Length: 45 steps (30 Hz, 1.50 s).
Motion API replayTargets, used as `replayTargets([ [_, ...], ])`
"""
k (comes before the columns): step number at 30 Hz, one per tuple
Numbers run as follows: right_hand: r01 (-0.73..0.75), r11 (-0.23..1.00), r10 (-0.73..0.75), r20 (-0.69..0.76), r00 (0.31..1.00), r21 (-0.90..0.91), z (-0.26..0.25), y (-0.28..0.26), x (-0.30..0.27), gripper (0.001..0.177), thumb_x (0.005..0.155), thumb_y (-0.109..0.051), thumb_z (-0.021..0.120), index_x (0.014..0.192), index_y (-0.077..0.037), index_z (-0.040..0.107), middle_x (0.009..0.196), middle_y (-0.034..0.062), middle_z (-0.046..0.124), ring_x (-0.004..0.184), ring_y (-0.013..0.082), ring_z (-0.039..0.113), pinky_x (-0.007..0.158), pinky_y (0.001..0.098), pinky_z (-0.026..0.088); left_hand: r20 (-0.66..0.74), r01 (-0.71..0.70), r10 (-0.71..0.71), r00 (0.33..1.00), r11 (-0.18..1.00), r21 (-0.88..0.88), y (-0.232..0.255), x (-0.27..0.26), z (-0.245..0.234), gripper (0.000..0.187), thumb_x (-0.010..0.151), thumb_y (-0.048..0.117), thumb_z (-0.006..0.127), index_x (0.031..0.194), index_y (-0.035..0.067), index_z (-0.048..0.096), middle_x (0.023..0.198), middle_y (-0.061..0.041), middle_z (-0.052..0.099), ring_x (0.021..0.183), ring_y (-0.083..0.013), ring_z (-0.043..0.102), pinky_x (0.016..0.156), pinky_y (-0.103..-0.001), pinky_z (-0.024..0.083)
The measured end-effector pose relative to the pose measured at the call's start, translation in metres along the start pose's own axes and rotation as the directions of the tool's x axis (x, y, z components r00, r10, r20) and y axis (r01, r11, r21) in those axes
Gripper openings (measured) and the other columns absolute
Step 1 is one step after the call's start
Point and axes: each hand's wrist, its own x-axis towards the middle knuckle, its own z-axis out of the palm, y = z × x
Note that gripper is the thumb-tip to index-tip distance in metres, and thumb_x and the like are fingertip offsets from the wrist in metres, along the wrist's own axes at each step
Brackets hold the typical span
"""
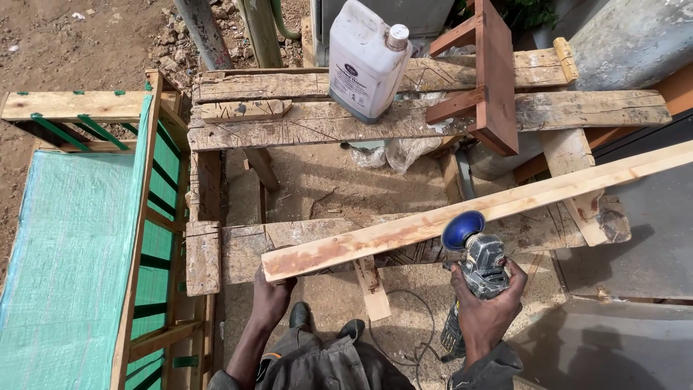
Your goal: A person uses an angle grinder with a sanding disc to smooth the surface of a wooden plank on a workbench.
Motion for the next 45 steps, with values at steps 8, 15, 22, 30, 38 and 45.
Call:
replayTargets([
  [8, 0.097, 0.995, -0.097, -0.012, 0.995, 0.015, 0.006, -0.001, -0.015, 0.082, 0.073, -0.032, 0.091, 0.135, -0.005, 0.044, 0.128, 0.0216, 0.059, 0.126, 0.0402, 0.056, 0.106, 0.0642, 0.044, 0.002, 0.011, -0.011, 1.0, 1.0, 0.022, -0.005, 0.002, -0.001, 0.041, 0.081, 0.001, 0.068, 0.122, 0.005, 0.066, 0.113, -0.011, 0.074, 0.103, -0.0248, 0.069, 0.081, -0.039, 0.059],
  [15, 0.123, 0.992, -0.124, 0.012, 0.992, 0.026, 0.011, -0.006, -0.031, 0.085, 0.071, -0.032, 0.091, 0.136, -0.004, 0.044, 0.13, 0.023, 0.059, 0.124, 0.0392, 0.058, 0.104, 0.0619, 0.048, 0.024, -0.026, 0.026, 0.999, 1.0, 0.012, -0.004, 0.003, -0.003, 0.042, 0.079, -0.001, 0.067, 0.121, 0.006, 0.066, 0.113, -0.01, 0.074, 0.104, -0.0243, 0.07, 0.083, -0.037, 0.059],
  [22, 0.164, 0.986, -0.165, 0.027, 0.986, 0.024, 0.015, -0.015, -0.051, 0.082, 0.071, -0.028, 0.091, 0.135, -0.006, 0.045, 0.13, 0.0229, 0.061, 0.123, 0.0375, 0.059, 0.106, 0.0592, 0.048, 0.063, -0.116, 0.117, 0.991, 0.993, -0.019, -0.003, 0.004, -0.004, 0.038, 0.081, 0.0, 0.062, 0.119, 0.006, 0.067, 0.112, -0.01, 0.074, 0.103, -0.0251, 0.071, 0.084, -0.037, 0.059],
  [30, 0.19, 0.982, -0.191, 0.054, 0.98, 0.019, 0.021, -0.032, -0.081, 0.082, 0.07, -0.029, 0.092, 0.134, -0.007, 0.045, 0.127, 0.022, 0.063, 0.117, 0.0357, 0.063, 0.1, 0.0558, 0.054, 0.106, -0.062, 0.073, 0.992, 0.993, -0.105, 0.007, 0.002, -0.008, 0.045, 0.08, -0.003, 0.064, 0.124, 0.008, 0.062, 0.117, -0.01, 0.073, 0.11, -0.0252, 0.069, 0.091, -0.038, 0.059],
  [38, 0.177, 0.983, -0.168, 0.151, 0.974, -0.051, 0.032, -0.056, -0.128, 0.089, 0.068, -0.035, 0.091, 0.14, -0.013, 0.044, 0.128, 0.0151, 0.065, 0.108, 0.0286, 0.071, 0.092, 0.0452, 0.062, 0.158, -0.044, 0.07, 0.985, 0.986, -0.16, 0.01, 0.001, -0.012, 0.04, 0.082, -0.005, 0.067, 0.118, 0.009, 0.061, 0.112, -0.01, 0.073, 0.106, -0.0227, 0.07, 0.085, -0.035, 0.059],
  [45, 0.226, 0.973, -0.231, 0.197, 0.953, 0.049, 0.029, -0.108, -0.183, 0.082, 0.057, -0.037, 0.096, 0.128, -0.015, 0.06, 0.112, 0.0048, 0.079, 0.091, 0.0201, 0.079, 0.079, 0.0316, 0.06, 0.178, -0.148, 0.178, 0.968, 0.975, -0.167, 0.012, 0.002, -0.017, 0.046, 0.077, -0.01, 0.063, 0.119, 0.009, 0.061, 0.115, -0.01, 0.069, 0.111, -0.0244, 0.067, 0.09, -0.036, 0.054],
])
